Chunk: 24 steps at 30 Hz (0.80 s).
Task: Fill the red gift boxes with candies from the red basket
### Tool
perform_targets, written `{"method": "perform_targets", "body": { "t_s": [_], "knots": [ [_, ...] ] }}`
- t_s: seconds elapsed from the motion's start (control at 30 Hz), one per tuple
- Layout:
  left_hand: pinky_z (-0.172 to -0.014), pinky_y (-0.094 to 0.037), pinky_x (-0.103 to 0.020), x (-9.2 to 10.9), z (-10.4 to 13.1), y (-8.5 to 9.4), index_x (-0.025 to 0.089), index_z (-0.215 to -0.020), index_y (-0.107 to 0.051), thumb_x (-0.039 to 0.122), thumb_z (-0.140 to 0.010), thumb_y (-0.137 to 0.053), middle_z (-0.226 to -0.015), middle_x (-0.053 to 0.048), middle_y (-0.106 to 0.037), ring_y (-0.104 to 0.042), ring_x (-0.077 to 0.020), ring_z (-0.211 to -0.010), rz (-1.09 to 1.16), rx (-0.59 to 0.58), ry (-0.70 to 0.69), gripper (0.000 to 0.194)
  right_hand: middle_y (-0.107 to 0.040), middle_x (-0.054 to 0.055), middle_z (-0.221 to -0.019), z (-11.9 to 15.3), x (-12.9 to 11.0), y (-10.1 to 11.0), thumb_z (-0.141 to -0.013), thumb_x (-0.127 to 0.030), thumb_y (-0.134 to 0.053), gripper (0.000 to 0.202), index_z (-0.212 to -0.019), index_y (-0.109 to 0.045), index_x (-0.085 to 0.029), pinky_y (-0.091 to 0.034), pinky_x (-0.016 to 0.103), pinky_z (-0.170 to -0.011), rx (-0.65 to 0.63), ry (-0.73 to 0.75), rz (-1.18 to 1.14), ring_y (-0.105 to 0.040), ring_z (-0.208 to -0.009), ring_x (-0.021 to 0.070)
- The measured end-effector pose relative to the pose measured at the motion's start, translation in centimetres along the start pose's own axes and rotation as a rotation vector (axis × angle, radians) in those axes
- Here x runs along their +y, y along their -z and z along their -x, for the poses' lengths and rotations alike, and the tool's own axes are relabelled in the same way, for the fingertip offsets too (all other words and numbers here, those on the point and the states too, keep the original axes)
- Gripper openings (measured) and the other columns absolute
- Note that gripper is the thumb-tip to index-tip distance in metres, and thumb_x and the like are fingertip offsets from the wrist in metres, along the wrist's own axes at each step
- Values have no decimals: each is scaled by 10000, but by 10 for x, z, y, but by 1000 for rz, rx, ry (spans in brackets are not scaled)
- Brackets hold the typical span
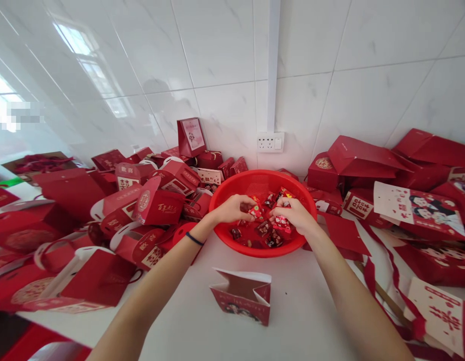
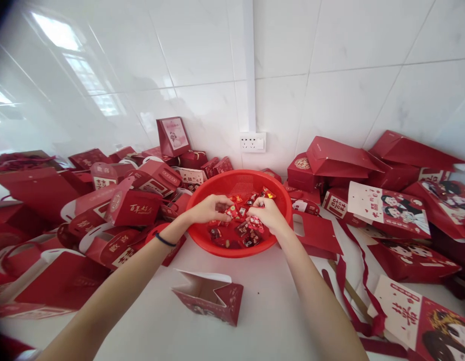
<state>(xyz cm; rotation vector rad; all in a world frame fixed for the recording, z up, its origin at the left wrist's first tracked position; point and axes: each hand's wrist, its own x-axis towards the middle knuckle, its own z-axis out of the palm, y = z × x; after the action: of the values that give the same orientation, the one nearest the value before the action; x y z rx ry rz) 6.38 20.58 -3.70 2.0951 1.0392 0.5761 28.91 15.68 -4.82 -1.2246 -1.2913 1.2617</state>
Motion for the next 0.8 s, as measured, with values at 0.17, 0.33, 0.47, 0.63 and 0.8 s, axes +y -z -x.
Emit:
{"method": "perform_targets", "body": {
  "t_s": [0.17,0.33,0.47,0.63,0.8],
  "knots": [
    [-765,-536,-315,23,-24,-4,128,-1024,-748,218,-599,-858,-803,-11,-714,-647,-160,-752,257,-16,-94,447,-700,0,-745,3,-1,7,-552,-401,-847,336,-768,-650,-235,-532,306,-621,38,58,-85,-661,-659,179],
    [-879,-558,-357,32,-36,-14,136,-1097,-767,242,-612,-886,-1087,-99,-773,-704,-221,-969,385,37,-151,512,-696,20,-785,2,-1,8,-580,-610,-866,459,-743,-670,-228,-549,324,-693,45,112,-148,-679,-771,210],
    [-910,-550,-363,25,-26,-13,131,-1097,-791,421,-694,-889,-1093,-118,-788,-709,-236,-999,433,111,-88,506,-689,12,-759,-1,-2,4,-566,-647,-873,503,-741,-663,-225,-557,339,-705,21,124,-184,-681,-751,216],
    [-821,-563,-339,26,-15,-7,124,-943,-824,552,-716,-866,-932,-101,-808,-720,-226,-851,402,88,-125,486,-700,13,-785,-4,-4,3,-596,-596,-888,461,-770,-672,-229,-554,331,-684,-6,143,-180,-689,-777,220],
    [-787,-558,-317,23,-15,-5,124,-920,-823,520,-744,-857,-918,-97,-804,-715,-216,-827,350,117,-190,435,-685,2,-781,-3,-5,2,-616,-553,-886,414,-759,-679,-224,-556,333,-703,-34,146,-169,-679,-768,204]
  ]
}}
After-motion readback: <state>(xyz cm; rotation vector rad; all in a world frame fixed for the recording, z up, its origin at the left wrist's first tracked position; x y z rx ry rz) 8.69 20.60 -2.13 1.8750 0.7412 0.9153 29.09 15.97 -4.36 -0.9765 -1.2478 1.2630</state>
